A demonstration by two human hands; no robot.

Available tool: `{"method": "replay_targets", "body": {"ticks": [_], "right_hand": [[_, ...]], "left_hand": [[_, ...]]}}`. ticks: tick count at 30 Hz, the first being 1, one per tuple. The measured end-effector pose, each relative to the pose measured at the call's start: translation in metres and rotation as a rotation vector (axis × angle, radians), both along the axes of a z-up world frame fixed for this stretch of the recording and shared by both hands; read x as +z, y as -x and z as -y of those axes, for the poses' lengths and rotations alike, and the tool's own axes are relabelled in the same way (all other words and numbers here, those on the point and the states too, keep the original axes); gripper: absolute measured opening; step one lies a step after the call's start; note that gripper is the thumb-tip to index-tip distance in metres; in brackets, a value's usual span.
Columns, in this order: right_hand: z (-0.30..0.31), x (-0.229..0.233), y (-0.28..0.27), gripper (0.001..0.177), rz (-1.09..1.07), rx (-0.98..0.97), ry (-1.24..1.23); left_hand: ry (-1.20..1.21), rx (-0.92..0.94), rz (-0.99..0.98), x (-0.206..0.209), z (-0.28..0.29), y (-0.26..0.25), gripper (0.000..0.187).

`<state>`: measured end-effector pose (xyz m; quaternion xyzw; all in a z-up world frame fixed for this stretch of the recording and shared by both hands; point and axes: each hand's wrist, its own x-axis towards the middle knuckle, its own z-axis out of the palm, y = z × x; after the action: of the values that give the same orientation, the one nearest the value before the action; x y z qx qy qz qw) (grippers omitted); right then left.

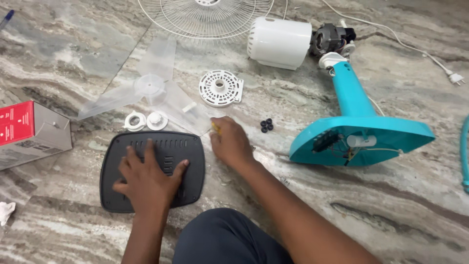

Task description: The person disassembles a teal and black fan base using a screwdriver, removes the back cover, and adjusts internal wiring and components. The fan parts are laid out on the floor during the process.

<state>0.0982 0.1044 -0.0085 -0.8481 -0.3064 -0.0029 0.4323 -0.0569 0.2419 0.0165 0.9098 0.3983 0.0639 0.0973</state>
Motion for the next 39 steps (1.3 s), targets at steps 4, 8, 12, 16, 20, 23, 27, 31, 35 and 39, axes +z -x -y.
{"method": "replay_targets", "body": {"ticks": [4,8,12,16,20,23,27,31,35,39], "right_hand": [[0.009,0.003,0.012,0.031,-0.036,-0.054,0.009],[0.029,0.017,0.022,0.025,-0.158,-0.095,0.004],[0.069,0.030,0.024,0.025,-0.258,-0.070,-0.042],[0.111,0.058,0.030,0.022,-0.289,-0.042,0.027],[0.148,0.096,0.044,0.020,-0.365,-0.036,0.071],[0.179,0.123,0.049,0.020,-0.364,-0.061,0.119],[0.233,0.143,0.050,0.023,-0.319,-0.028,0.209],[0.301,0.141,0.043,0.028,-0.415,-0.054,0.309],[0.354,0.117,0.035,0.037,-0.580,-0.199,0.230],[0.370,0.094,0.028,0.029,-0.713,-0.351,-0.020]], "left_hand": [[-0.044,-0.031,-0.021,-0.007,0.003,0.001,0.088],[-0.074,0.000,-0.030,0.004,0.004,-0.001,0.090],[-0.024,0.028,-0.007,0.031,0.027,-0.012,0.086],[0.057,-0.015,0.052,0.071,0.056,-0.031,0.083],[0.040,-0.104,0.173,0.107,0.093,-0.053,0.079],[0.048,-0.170,0.314,0.126,0.130,-0.069,0.074],[0.078,-0.270,0.500,0.130,0.181,-0.083,0.065],[0.239,-0.347,0.564,0.118,0.218,-0.090,0.062],[0.328,-0.437,0.591,0.096,0.230,-0.096,0.063],[0.361,-0.456,0.599,0.086,0.225,-0.102,0.062]]}}
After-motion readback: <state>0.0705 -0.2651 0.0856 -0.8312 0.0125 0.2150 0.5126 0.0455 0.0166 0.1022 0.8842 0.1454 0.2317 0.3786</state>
